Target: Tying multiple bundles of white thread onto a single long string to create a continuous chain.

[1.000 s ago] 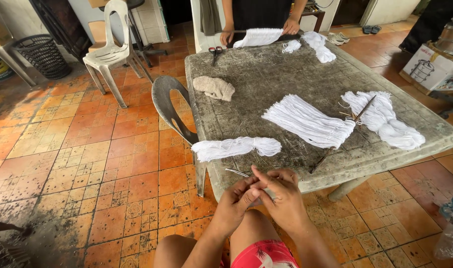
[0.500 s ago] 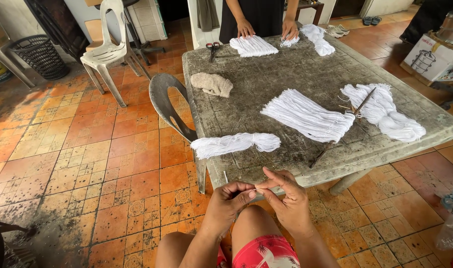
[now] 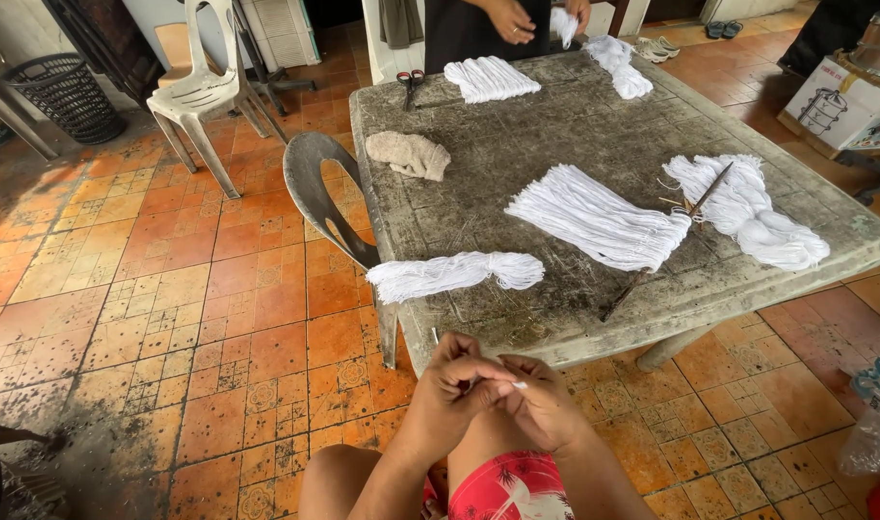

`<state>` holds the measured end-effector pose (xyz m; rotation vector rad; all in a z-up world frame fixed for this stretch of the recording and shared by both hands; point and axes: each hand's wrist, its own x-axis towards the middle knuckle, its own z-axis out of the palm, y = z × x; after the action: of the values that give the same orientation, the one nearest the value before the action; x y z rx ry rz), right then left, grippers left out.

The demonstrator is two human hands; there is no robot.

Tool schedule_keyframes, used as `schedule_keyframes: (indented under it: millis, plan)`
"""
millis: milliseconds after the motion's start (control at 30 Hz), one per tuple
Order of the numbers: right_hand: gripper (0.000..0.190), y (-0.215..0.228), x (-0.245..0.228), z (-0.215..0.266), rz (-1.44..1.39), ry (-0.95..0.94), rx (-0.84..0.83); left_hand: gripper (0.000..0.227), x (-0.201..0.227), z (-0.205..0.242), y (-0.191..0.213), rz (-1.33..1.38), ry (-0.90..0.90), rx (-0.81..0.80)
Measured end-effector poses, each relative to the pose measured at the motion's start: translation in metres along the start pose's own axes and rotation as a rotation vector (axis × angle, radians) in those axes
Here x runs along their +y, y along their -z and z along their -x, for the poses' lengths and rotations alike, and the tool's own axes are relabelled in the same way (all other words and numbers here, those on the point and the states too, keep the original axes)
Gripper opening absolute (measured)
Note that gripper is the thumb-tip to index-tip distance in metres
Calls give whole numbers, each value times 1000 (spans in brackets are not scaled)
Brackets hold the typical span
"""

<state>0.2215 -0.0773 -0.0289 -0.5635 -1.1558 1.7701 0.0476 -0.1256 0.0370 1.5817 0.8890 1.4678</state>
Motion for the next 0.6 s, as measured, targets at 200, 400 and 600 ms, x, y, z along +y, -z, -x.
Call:
schedule_keyframes:
  millis: [200, 400, 600]
  plan:
    - [48, -37, -11, -1, -477, -163, -127, 18, 14, -2, 0, -145, 6, -41]
    - [14, -25, -7, 2, 4, 225, 217, 9, 12, -2, 0, -165, 7, 365]
    - [10, -49, -52, 7, 849, 555, 147, 7, 27, -1, 2, -574, -305, 216]
